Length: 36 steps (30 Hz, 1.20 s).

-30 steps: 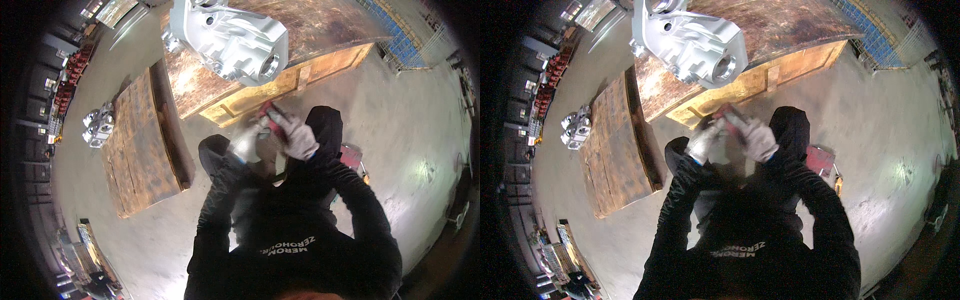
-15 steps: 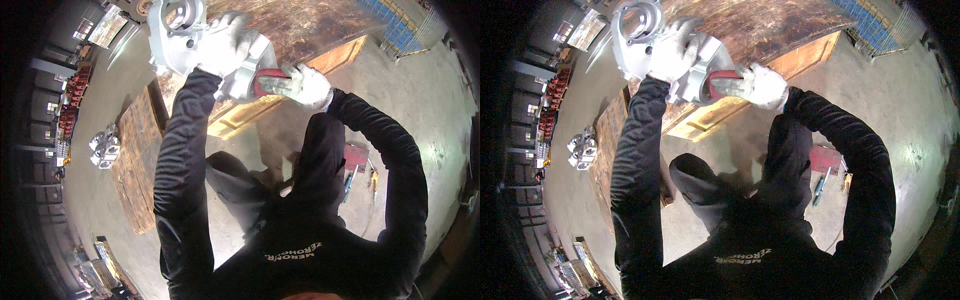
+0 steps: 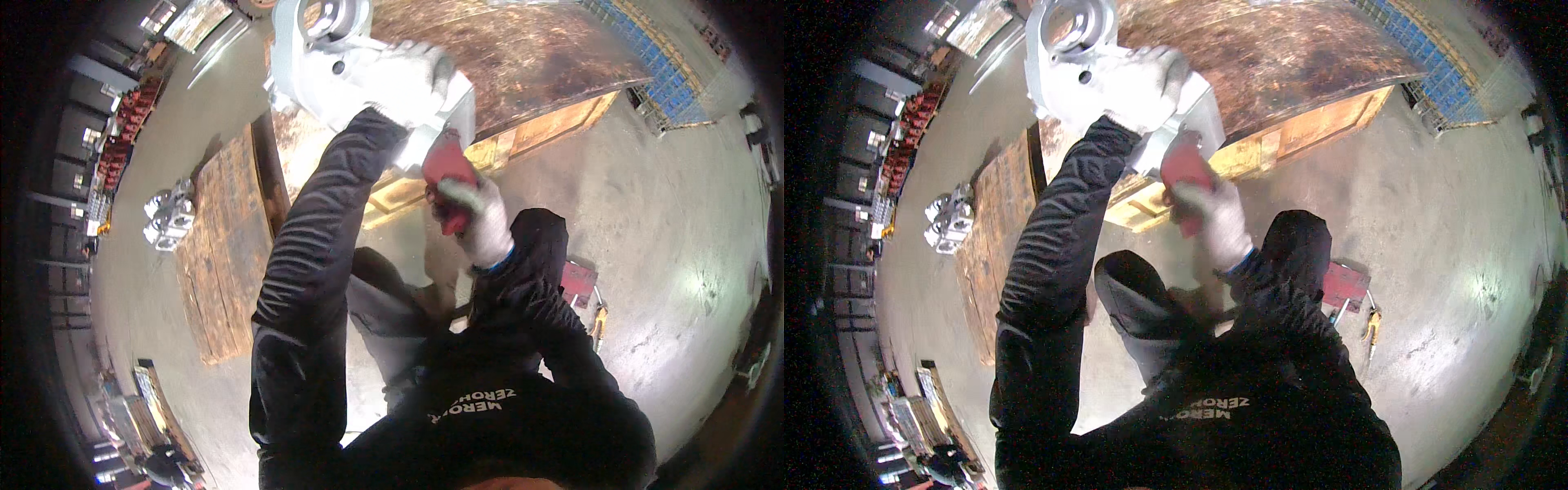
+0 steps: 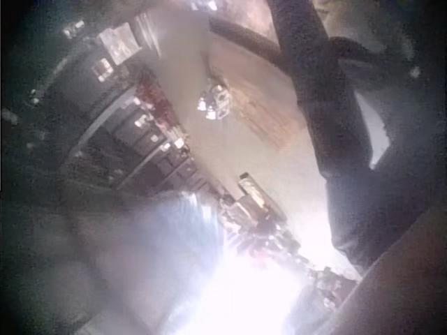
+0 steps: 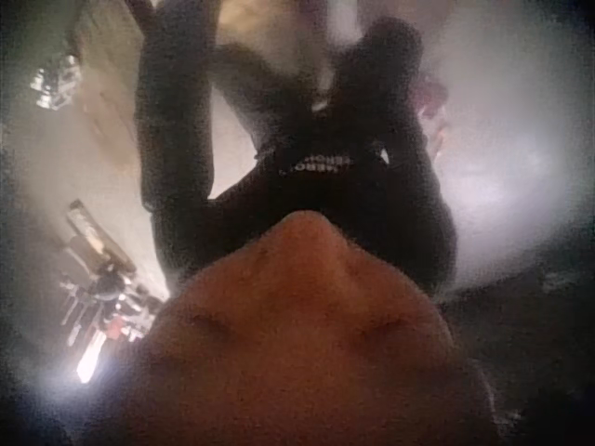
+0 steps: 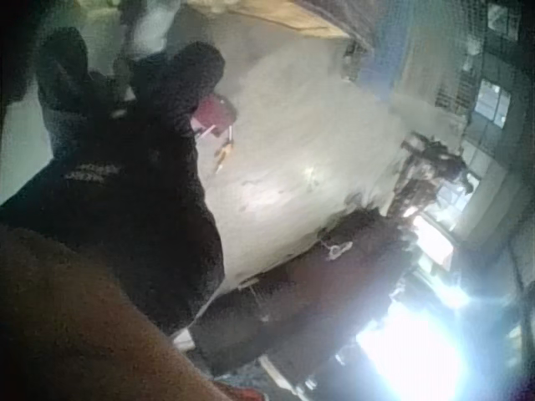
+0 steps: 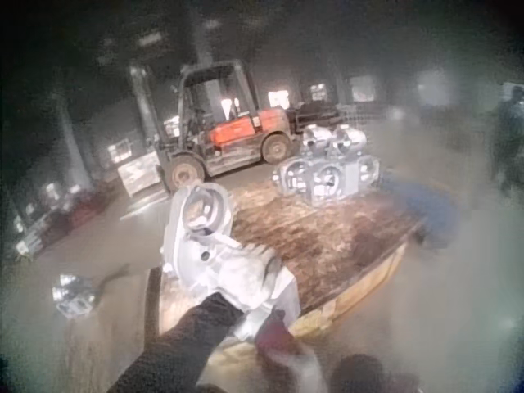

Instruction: The person sits on the floor and cleans a silver metal part using a red abrasive pad. They rotate the part to wipe different surfaces and edges, then place it on a wooden pallet and repeat the process with another similar part.

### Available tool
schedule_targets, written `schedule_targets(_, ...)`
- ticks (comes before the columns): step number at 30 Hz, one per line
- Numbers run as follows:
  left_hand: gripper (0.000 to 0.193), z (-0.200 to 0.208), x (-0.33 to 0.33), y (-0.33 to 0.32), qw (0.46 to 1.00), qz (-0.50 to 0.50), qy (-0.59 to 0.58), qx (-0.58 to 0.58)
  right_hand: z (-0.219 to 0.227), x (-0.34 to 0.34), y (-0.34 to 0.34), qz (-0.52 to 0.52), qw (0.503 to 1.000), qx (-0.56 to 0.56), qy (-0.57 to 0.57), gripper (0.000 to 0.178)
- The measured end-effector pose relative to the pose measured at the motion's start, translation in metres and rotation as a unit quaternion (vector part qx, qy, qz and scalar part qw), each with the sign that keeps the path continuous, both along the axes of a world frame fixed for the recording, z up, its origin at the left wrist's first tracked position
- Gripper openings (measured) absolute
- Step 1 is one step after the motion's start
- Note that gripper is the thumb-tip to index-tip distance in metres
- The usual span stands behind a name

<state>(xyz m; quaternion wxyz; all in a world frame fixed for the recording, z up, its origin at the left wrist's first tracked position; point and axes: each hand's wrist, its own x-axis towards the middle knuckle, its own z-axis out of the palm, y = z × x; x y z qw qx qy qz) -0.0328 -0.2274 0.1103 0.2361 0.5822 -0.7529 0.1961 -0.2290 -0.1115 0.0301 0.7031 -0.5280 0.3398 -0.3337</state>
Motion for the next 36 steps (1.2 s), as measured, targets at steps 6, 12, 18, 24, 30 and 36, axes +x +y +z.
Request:
schedule_targets(6, 0.027, -0.011, 0.001, 0.004, 0.998, -0.023, 0.013, -0.054, -0.026, -0.039, -0.091, 0.066, 0.683, -0.646, 0.336, 0.077)
schedule_targets(12, 0.035, -0.007, 0.007, 0.001, 1.0, -0.005, 0.002, 0.001, -0.033, -0.011, -0.022, 0.025, 0.976, -0.214, 0.044, 0.053)
schedule_targets(18, 0.034, -0.008, 0.005, -0.002, 0.999, -0.019, 0.022, -0.019, 0.004, -0.01, -0.041, 0.087, 0.806, 0.38, -0.445, 0.031)
schedule_targets(24, 0.029, -0.004, 0.001, 0.002, 0.998, -0.02, 0.02, -0.06, 0.015, 0.011, 0.001, -0.05, 0.997, 0.054, -0.033, 0.028)
schedule_targets(30, 0.027, -0.01, 0.001, -0.001, 0.999, -0.022, 0.016, -0.04, -0.046, -0.034, -0.088, 0.035, 0.624, -0.745, 0.234, 0.053)
schedule_targets(36, 0.025, -0.004, -0.003, 0.002, 0.999, -0.013, 0.007, -0.031, -0.009, -0.05, -0.148, 0.044, 0.444, -0.849, 0.283, 0.057)
